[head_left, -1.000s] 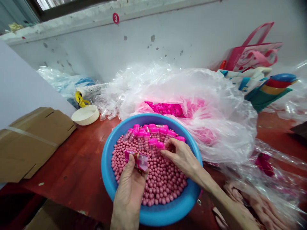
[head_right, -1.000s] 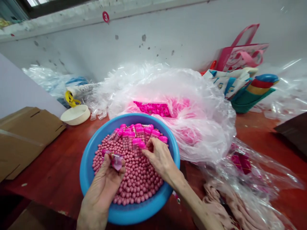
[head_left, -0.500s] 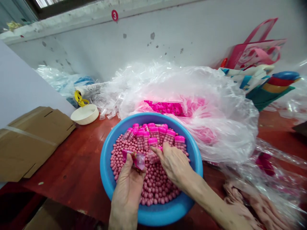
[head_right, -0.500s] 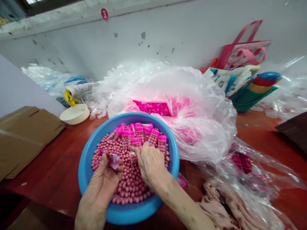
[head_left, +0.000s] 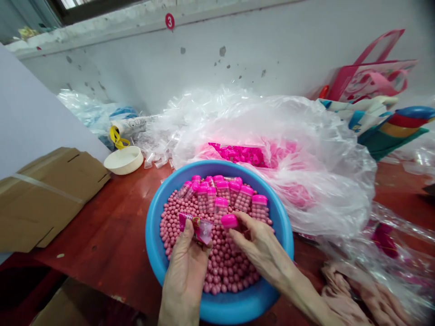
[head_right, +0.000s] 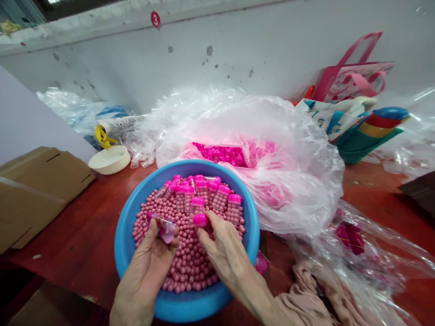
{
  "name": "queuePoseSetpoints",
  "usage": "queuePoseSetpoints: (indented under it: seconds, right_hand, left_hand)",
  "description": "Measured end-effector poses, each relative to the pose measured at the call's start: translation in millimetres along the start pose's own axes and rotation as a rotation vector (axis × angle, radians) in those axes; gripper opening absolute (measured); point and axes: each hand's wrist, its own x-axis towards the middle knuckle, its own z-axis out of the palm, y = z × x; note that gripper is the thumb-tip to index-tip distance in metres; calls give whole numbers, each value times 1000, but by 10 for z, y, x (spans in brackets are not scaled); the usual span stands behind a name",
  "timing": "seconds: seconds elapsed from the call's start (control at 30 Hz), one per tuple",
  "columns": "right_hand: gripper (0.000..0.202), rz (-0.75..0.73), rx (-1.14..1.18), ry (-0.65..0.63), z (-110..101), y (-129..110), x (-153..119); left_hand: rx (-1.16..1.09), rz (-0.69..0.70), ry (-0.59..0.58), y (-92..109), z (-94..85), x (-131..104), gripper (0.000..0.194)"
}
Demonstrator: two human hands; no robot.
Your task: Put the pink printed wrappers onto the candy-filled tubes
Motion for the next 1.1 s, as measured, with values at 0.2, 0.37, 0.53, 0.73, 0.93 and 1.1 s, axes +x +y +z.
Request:
queuePoseSetpoints:
  seconds: [0.2, 0.37, 0.53, 0.73, 0.93, 1.1]
  right_hand:
    - [30, 62, 448, -6, -56, -113, -233]
    - [38, 86, 601, 0, -1, -230, -340]
    - [40, 11, 540, 81, 78, -189, -358]
    - [38, -25, 481, 81, 139, -127, -440]
    - [42, -69, 280, 174, 178, -39, -472]
    - [42, -155, 198, 226, 188, -7, -489]
  left_hand:
    - [5, 17, -23, -24, 44, -27, 36]
    - [22, -5, -59, -49, 37, -32, 28]
    - [26, -32, -50, -50, 41, -55, 28]
    - [75, -53, -110, -115, -71, -53, 16]
    - [141, 48, -195, -131, -74, -91, 14]
    - [193, 122, -198, -135, -19, -114, 33]
